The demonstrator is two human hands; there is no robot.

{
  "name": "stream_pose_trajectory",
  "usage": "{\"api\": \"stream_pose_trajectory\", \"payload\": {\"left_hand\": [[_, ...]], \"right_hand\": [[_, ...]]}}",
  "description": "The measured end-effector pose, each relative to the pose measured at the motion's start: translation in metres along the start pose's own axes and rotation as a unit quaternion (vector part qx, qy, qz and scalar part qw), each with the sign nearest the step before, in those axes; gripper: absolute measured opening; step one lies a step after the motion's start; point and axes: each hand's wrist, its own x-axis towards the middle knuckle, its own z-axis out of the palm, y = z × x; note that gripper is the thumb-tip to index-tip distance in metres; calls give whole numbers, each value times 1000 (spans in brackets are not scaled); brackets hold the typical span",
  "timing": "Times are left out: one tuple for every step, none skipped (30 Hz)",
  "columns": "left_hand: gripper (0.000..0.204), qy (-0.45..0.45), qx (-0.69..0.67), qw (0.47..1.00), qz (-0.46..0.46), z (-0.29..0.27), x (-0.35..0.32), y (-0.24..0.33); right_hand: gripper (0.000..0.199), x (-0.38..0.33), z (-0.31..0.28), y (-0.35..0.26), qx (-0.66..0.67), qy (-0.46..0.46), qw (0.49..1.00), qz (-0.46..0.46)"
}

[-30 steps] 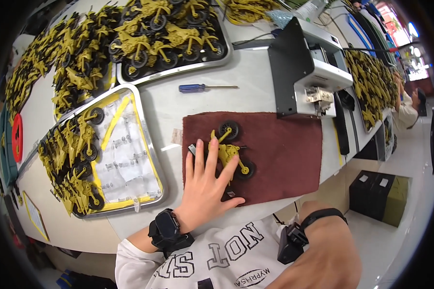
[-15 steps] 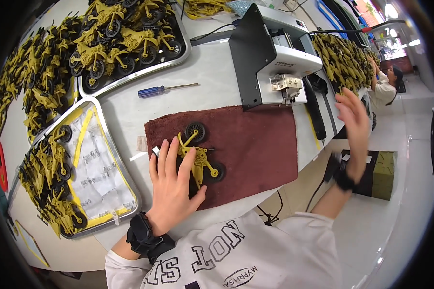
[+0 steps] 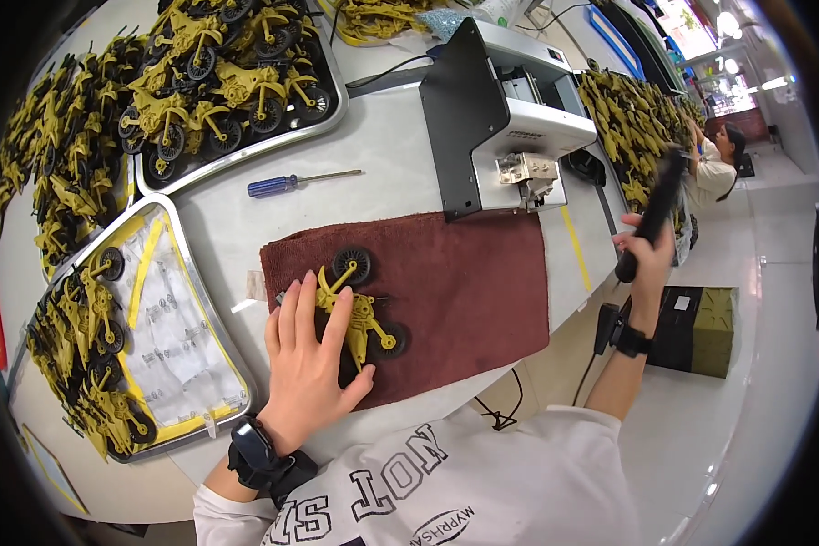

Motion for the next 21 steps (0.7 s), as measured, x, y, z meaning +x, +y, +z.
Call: {"api": "stream_pose_trajectory", "payload": {"left_hand": [[94,2,19,1000,-4,1,0,1],[94,0,20,1000,-3,1,0,2],[93,-1,10,1000,-14,3,-3,1],[92,-1,2,1000,-28,3,-6,1],[92,0,3,1000,-25,3,-8,3],[93,10,5,1000,-20,5,-10,4],[94,19,6,1000,-15,7,-11,7],[95,20,3,1000,-12,9,-11,8],[95,22,6,1000,-17,7,-11,8],[96,16,1,1000,-14,5,-11,8],[98,10,-4,1000,-11,3,-11,9],[98,10,-4,1000,-10,2,-10,8],[95,21,-7,1000,-16,1,-9,7],[93,32,-11,999,-22,1,-7,7],[93,33,-10,999,-24,0,-7,5],[93,30,1,999,-28,1,-6,4],[94,28,11,999,-32,1,-5,3],[94,29,11,999,-33,3,-6,2],[95,20,12,999,-30,5,-7,1],[96,12,13,999,-27,6,-8,1],[96,12,10,1000,-28,8,-8,-1]], "right_hand": [[39,-5,1,-9,81,40,995,-32],[44,-7,8,-23,192,15,979,-70],[49,-10,22,-40,298,-7,949,-107],[59,-11,38,-57,338,-20,936,-100],[59,-11,53,-69,343,-37,932,-107],[56,-10,69,-76,347,-17,931,-108],[54,-9,80,-81,351,4,930,-109],[53,-5,92,-87,347,36,924,-156],[52,0,105,-92,345,62,915,-200],[52,2,111,-101,395,56,892,-212],[53,5,114,-109,414,36,882,-224],[55,8,121,-111,408,37,883,-229],[57,11,128,-113,401,39,885,-233],[51,12,131,-111,347,44,911,-218],[55,11,138,-112,344,22,911,-227],[58,12,146,-112,308,43,919,-241],[61,13,152,-111,270,64,926,-254],[66,14,156,-110,271,69,921,-270],[66,14,159,-108,271,68,921,-271],[71,12,162,-107,253,89,926,-264],[77,10,164,-106,235,110,931,-256]]}}
